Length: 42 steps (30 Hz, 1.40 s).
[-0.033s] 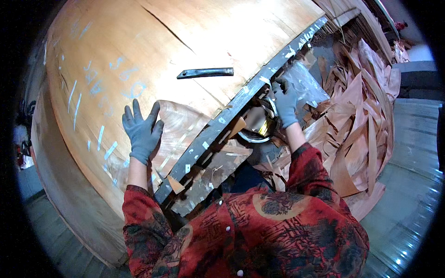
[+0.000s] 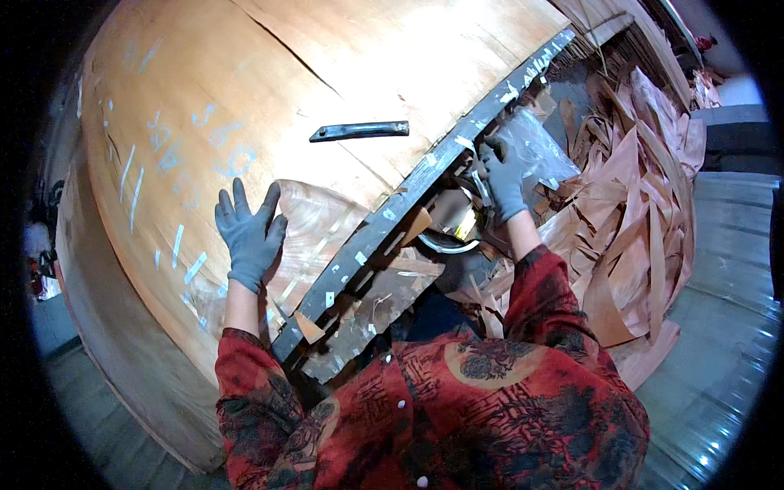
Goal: The person uses a utility knife to trim the edges of a large sheet of wood veneer on a workbench. They then apply small strips of white tape to the surface of the veneer and handle a roll of tape. Finally, they pick up a large sheet of veneer and place it onto a stack.
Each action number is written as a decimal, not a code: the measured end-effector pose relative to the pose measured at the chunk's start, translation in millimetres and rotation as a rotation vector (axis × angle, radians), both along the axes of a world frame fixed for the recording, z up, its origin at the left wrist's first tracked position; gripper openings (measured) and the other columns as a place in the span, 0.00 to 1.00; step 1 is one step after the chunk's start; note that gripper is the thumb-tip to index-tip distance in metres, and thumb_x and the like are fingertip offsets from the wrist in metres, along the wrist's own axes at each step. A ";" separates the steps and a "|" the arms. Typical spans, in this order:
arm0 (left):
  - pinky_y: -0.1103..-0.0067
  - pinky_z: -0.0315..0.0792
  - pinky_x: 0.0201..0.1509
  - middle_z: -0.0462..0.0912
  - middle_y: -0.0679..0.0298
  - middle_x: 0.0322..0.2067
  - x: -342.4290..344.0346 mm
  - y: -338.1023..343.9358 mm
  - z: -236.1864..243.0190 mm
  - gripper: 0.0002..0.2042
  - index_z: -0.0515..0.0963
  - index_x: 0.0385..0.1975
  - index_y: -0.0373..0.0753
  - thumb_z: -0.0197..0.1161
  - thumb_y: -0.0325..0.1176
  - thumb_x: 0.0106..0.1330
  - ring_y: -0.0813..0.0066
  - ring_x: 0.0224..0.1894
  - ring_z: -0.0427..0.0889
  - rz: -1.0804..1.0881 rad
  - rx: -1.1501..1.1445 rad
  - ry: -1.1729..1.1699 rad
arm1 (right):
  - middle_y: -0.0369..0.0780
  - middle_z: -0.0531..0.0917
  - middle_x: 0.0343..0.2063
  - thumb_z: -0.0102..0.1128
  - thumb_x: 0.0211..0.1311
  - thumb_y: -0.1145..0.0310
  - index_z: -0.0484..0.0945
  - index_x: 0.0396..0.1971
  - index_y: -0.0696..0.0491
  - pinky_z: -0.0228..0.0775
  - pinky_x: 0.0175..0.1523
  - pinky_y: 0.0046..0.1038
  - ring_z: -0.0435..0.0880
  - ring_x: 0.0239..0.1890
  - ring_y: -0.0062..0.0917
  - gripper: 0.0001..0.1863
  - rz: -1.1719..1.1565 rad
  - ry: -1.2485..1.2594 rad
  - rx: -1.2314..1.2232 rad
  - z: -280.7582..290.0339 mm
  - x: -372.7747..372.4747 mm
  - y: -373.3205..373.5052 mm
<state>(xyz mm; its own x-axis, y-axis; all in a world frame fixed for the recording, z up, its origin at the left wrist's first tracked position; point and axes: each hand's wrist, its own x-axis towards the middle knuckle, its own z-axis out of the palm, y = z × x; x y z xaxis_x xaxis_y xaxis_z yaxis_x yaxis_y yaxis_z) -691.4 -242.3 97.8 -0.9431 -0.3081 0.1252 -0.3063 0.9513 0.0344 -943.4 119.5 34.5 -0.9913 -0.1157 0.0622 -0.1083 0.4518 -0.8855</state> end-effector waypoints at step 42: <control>0.63 0.51 0.65 0.69 0.56 0.53 -5.3 64.0 8.7 0.24 0.71 0.49 0.39 0.60 0.42 0.52 0.57 0.60 0.63 -0.223 0.235 0.112 | 0.35 0.77 0.18 0.56 0.60 0.65 0.78 0.31 0.60 0.66 0.25 0.18 0.75 0.18 0.14 0.12 1.011 -0.406 0.121 129.8 54.6 -192.4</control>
<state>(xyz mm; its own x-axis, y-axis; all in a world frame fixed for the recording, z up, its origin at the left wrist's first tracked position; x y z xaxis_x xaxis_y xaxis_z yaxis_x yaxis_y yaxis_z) -696.8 -178.3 106.4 -0.9749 -0.1283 0.1817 -0.0733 0.9566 0.2821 -888.8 -72.9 164.3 -0.3791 -0.8703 -0.3143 -0.1877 0.4050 -0.8949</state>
